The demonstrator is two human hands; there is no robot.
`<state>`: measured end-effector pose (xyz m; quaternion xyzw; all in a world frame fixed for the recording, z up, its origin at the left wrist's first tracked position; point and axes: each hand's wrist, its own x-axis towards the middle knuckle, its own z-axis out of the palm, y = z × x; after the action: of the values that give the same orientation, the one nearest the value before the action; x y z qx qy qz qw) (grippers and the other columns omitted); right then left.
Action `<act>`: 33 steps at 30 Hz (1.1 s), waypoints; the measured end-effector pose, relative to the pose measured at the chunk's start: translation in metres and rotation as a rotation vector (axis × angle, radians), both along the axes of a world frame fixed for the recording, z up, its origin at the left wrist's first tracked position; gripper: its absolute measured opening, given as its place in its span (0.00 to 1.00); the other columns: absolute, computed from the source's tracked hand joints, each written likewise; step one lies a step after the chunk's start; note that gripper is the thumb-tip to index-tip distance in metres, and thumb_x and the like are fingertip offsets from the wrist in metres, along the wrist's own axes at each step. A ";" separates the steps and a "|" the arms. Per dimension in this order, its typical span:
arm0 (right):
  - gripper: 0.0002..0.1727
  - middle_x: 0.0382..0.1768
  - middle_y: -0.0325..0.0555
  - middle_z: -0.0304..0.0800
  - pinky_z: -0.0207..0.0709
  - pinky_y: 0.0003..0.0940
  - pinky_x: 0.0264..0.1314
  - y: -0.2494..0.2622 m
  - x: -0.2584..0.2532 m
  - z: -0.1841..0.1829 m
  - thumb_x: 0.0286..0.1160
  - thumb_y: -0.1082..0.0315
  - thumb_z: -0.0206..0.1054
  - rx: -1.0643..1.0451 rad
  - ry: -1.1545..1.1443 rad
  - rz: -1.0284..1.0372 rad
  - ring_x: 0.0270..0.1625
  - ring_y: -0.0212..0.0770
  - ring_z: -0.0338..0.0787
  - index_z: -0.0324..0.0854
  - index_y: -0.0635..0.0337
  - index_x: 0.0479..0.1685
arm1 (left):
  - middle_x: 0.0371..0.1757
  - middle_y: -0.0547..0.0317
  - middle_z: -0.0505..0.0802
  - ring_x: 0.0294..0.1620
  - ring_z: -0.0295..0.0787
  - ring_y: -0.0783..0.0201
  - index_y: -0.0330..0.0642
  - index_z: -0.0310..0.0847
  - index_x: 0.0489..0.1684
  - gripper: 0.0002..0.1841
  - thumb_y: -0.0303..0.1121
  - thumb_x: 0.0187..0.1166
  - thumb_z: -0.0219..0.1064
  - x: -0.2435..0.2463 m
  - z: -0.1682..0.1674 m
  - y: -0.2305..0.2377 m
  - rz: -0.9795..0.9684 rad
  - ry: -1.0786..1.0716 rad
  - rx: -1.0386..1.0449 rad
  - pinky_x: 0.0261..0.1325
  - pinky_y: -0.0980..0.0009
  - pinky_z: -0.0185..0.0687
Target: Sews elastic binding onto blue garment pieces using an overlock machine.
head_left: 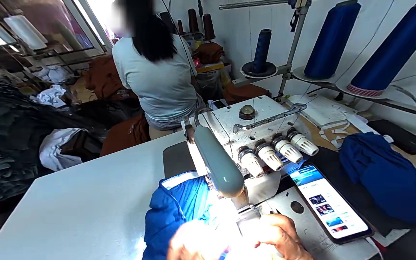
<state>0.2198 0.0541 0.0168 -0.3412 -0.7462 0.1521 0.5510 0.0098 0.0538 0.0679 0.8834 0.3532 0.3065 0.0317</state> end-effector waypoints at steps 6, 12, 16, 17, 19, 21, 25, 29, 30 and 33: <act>0.09 0.50 0.47 0.85 0.58 0.33 0.78 -0.014 -0.004 -0.005 0.86 0.65 0.63 -0.081 0.006 -0.036 0.65 0.37 0.77 0.87 0.58 0.42 | 0.63 0.58 0.95 0.63 0.85 0.53 0.53 0.94 0.58 0.16 0.26 0.83 0.62 -0.021 -0.007 0.012 0.076 0.186 0.030 0.67 0.57 0.63; 0.10 0.48 0.48 0.84 0.56 0.34 0.78 -0.016 -0.004 0.001 0.86 0.66 0.61 -0.102 -0.010 -0.037 0.64 0.38 0.76 0.86 0.59 0.41 | 0.63 0.58 0.95 0.62 0.83 0.54 0.52 0.94 0.59 0.16 0.27 0.83 0.63 -0.019 -0.007 0.007 0.100 0.221 0.046 0.64 0.57 0.60; 0.10 0.48 0.46 0.84 0.56 0.34 0.78 -0.014 -0.007 0.002 0.86 0.66 0.61 -0.112 -0.001 -0.072 0.65 0.37 0.76 0.86 0.57 0.41 | 0.61 0.60 0.96 0.62 0.84 0.55 0.52 0.95 0.58 0.16 0.26 0.83 0.62 -0.015 -0.005 0.010 0.120 0.237 0.068 0.65 0.57 0.60; 0.09 0.48 0.46 0.84 0.56 0.34 0.78 -0.013 -0.007 0.002 0.86 0.66 0.61 -0.118 0.002 -0.081 0.65 0.37 0.76 0.86 0.57 0.41 | 0.61 0.60 0.96 0.63 0.85 0.55 0.52 0.95 0.57 0.16 0.26 0.82 0.62 -0.015 -0.004 0.010 0.127 0.245 0.071 0.66 0.57 0.60; 0.09 0.47 0.46 0.84 0.58 0.35 0.77 -0.011 -0.007 0.003 0.86 0.66 0.61 -0.112 -0.003 -0.092 0.65 0.38 0.77 0.87 0.57 0.42 | 0.61 0.59 0.96 0.65 0.85 0.55 0.51 0.94 0.58 0.16 0.26 0.83 0.62 -0.013 -0.003 0.010 0.139 0.253 0.072 0.68 0.56 0.60; 0.10 0.47 0.47 0.84 0.58 0.35 0.76 -0.011 -0.008 0.002 0.86 0.66 0.61 -0.110 -0.011 -0.108 0.63 0.39 0.77 0.87 0.57 0.42 | 0.62 0.59 0.96 0.66 0.85 0.53 0.51 0.94 0.59 0.17 0.26 0.83 0.61 -0.013 -0.003 0.009 0.145 0.272 0.074 0.72 0.54 0.61; 0.08 0.47 0.48 0.85 0.59 0.36 0.77 -0.007 -0.011 0.000 0.84 0.67 0.64 -0.102 -0.010 -0.122 0.64 0.39 0.78 0.89 0.56 0.41 | 0.64 0.55 0.95 0.69 0.87 0.51 0.48 0.94 0.60 0.17 0.25 0.81 0.62 -0.013 0.000 0.012 0.140 0.240 0.021 0.80 0.49 0.60; 0.08 0.47 0.47 0.85 0.59 0.35 0.76 -0.002 -0.014 0.000 0.83 0.67 0.64 -0.099 -0.017 -0.138 0.65 0.39 0.78 0.89 0.55 0.39 | 0.66 0.51 0.93 0.71 0.87 0.48 0.44 0.92 0.63 0.19 0.22 0.80 0.61 -0.015 0.003 0.014 0.121 0.232 -0.040 0.85 0.40 0.55; 0.08 0.47 0.48 0.85 0.60 0.35 0.75 -0.001 -0.014 0.001 0.83 0.67 0.65 -0.098 -0.018 -0.146 0.64 0.40 0.78 0.89 0.56 0.39 | 0.67 0.50 0.93 0.72 0.87 0.47 0.44 0.91 0.64 0.19 0.21 0.80 0.61 -0.015 0.005 0.015 0.114 0.237 -0.055 0.86 0.38 0.53; 0.08 0.47 0.48 0.86 0.61 0.36 0.74 0.002 -0.016 0.001 0.83 0.67 0.65 -0.097 -0.022 -0.159 0.63 0.39 0.79 0.89 0.56 0.38 | 0.68 0.48 0.92 0.72 0.86 0.44 0.42 0.90 0.65 0.19 0.21 0.79 0.60 -0.017 0.012 0.020 0.076 0.215 -0.119 0.86 0.32 0.48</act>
<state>0.2042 0.0561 0.0178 -0.4274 -0.7145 0.1402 0.5359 -0.0068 0.0735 0.0798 0.8937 0.4054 0.1893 0.0343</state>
